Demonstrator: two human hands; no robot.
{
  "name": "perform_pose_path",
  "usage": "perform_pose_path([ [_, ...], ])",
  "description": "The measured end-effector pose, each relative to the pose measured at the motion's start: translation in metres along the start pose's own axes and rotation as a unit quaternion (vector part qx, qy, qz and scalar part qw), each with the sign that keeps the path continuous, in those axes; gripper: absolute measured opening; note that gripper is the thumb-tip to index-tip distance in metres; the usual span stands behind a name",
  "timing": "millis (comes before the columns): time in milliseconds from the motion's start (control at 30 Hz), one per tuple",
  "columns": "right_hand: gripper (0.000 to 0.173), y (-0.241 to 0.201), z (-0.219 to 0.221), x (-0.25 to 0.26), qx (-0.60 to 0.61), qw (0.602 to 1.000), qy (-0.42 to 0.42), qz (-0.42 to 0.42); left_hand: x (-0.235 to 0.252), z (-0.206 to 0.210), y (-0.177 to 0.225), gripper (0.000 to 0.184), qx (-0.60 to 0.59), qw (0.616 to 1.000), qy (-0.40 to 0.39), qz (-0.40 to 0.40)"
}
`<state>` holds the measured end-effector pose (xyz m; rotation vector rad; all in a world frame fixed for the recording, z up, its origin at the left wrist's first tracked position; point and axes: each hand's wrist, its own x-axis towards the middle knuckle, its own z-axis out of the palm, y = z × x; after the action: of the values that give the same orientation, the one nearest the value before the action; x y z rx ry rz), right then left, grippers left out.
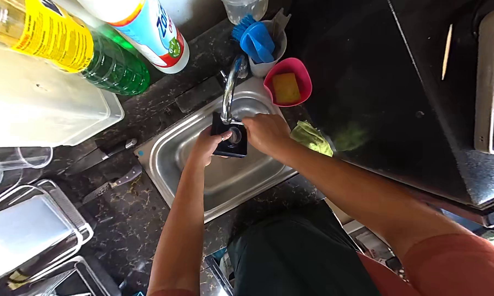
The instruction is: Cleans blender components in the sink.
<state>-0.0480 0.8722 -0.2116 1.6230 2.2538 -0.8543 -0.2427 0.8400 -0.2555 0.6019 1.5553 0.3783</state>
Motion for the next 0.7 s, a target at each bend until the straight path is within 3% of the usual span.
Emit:
perform_pose_path([
  [233, 0.028, 0.025, 0.000, -0.006, 0.039, 0.998, -0.014, 0.037, -0.002, -0.005, -0.005, 0.043, -0.024, 1.000, -0.003, 0.008],
  [367, 0.033, 0.020, 0.006, -0.002, 0.142, 0.988, -0.027, 0.056, 0.010, 0.001, -0.010, 0.044, -0.063, 0.997, -0.042, 0.024],
  [533, 0.030, 0.026, -0.001, -0.013, 0.074, 0.993, -0.016, 0.087, 0.002, 0.001, -0.013, 0.043, -0.100, 0.994, -0.052, 0.010],
  [700, 0.035, 0.037, -0.009, -0.028, 0.242, 0.964, -0.017, 0.112, 0.004, -0.008, -0.028, 0.043, -0.197, 0.977, -0.084, -0.010],
])
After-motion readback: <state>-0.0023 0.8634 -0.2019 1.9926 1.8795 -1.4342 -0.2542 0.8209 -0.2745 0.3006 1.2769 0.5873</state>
